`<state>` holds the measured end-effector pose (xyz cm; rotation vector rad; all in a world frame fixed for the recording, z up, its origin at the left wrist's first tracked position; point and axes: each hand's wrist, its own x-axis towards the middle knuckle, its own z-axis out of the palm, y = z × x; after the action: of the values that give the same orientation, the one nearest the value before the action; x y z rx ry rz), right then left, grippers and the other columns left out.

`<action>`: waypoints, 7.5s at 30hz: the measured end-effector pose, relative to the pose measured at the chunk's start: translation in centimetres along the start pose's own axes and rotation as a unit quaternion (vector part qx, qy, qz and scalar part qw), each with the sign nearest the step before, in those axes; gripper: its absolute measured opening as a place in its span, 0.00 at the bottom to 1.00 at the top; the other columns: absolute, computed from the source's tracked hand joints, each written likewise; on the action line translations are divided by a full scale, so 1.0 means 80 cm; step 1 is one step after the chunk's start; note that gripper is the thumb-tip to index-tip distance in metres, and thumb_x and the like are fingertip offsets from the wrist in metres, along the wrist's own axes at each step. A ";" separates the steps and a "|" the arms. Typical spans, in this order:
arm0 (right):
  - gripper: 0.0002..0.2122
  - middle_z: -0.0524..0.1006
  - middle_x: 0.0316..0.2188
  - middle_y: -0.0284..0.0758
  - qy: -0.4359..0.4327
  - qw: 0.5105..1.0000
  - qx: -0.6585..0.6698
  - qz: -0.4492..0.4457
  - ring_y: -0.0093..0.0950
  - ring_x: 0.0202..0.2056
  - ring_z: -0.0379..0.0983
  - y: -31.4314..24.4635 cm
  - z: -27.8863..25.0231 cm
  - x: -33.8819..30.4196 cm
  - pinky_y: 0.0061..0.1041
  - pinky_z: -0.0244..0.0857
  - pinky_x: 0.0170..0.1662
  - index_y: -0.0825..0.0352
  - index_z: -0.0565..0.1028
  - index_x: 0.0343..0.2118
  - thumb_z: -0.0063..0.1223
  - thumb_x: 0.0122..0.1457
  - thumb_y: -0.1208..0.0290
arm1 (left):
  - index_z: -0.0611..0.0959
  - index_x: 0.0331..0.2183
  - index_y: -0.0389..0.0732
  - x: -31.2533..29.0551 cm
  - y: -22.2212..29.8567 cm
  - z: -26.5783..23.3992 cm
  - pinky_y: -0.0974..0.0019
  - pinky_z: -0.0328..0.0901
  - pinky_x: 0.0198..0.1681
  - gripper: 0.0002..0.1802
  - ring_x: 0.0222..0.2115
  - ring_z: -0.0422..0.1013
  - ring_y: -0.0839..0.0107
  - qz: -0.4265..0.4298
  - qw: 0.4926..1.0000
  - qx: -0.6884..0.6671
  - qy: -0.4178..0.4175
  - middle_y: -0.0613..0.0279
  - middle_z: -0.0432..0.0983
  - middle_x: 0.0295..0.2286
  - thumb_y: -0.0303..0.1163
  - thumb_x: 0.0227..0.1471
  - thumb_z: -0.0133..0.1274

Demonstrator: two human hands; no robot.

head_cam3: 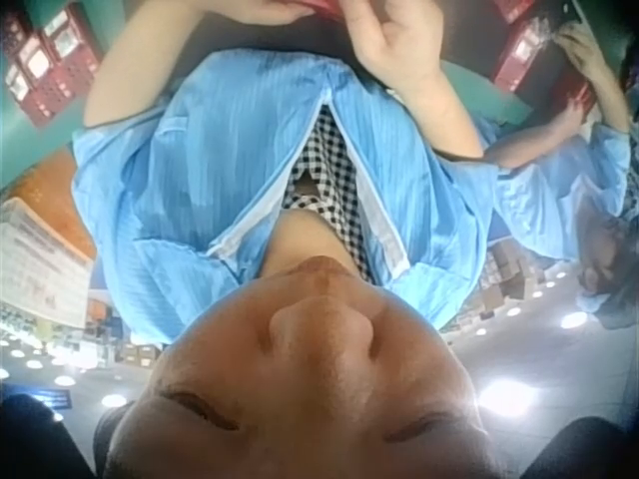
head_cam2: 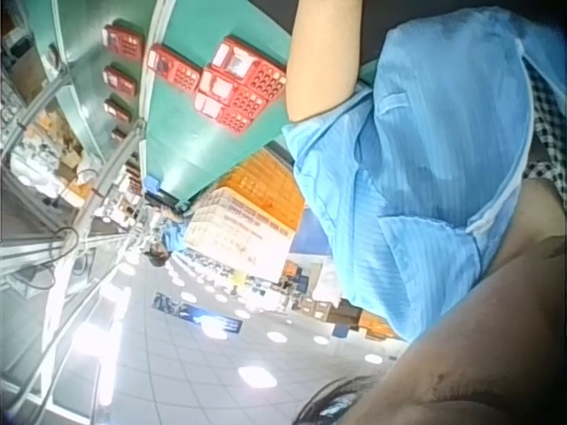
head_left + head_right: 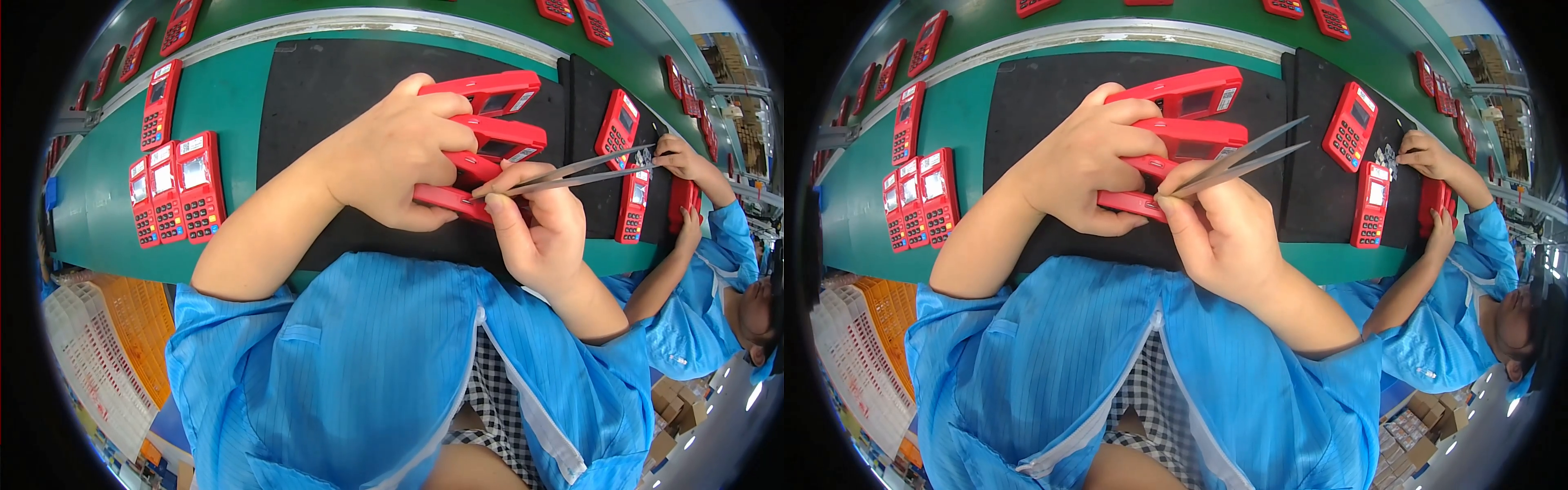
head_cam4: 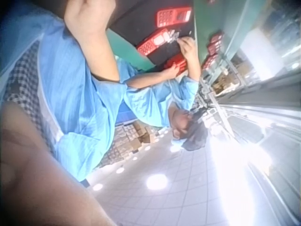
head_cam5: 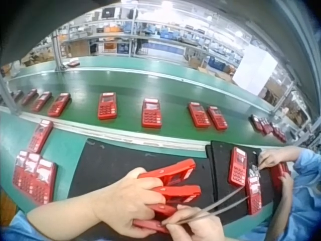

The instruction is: Assembling and inspecting red handheld electronic devices on a production line using tweezers.

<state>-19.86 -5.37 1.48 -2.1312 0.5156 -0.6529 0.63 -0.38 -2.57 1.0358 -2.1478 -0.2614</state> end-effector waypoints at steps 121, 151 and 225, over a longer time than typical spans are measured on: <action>0.35 0.63 0.44 0.47 0.003 0.882 -0.435 0.183 0.49 0.51 0.61 0.014 0.024 -0.007 0.72 0.46 0.50 0.56 0.69 0.50 0.65 0.39 0.45 | 0.71 0.51 0.54 -0.009 0.082 0.025 0.23 0.48 0.48 0.32 0.45 0.60 0.50 -0.378 0.840 0.378 -0.090 0.47 0.62 0.39 0.24 0.41 0.53; 0.36 0.61 0.45 0.45 -0.052 0.871 -0.428 0.235 0.47 0.53 0.60 0.001 0.019 -0.002 0.72 0.42 0.52 0.56 0.66 0.52 0.67 0.39 0.48 | 0.72 0.49 0.55 -0.013 0.081 0.033 0.21 0.47 0.47 0.34 0.48 0.58 0.46 -0.395 0.846 0.352 -0.063 0.45 0.61 0.41 0.21 0.37 0.52; 0.27 0.68 0.45 0.50 -0.118 0.948 -0.222 0.197 0.46 0.47 0.68 0.017 -0.081 0.028 0.47 0.58 0.53 0.63 0.66 0.52 0.56 0.52 0.54 | 0.71 0.52 0.44 -0.008 0.060 -0.042 0.49 0.58 0.51 0.34 0.46 0.64 0.50 -0.413 0.893 0.152 -0.094 0.42 0.66 0.40 0.22 0.37 0.50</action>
<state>-22.26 -11.25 4.36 -2.3756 0.9936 -0.0509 0.34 3.70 1.73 2.1620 -1.8130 -0.4374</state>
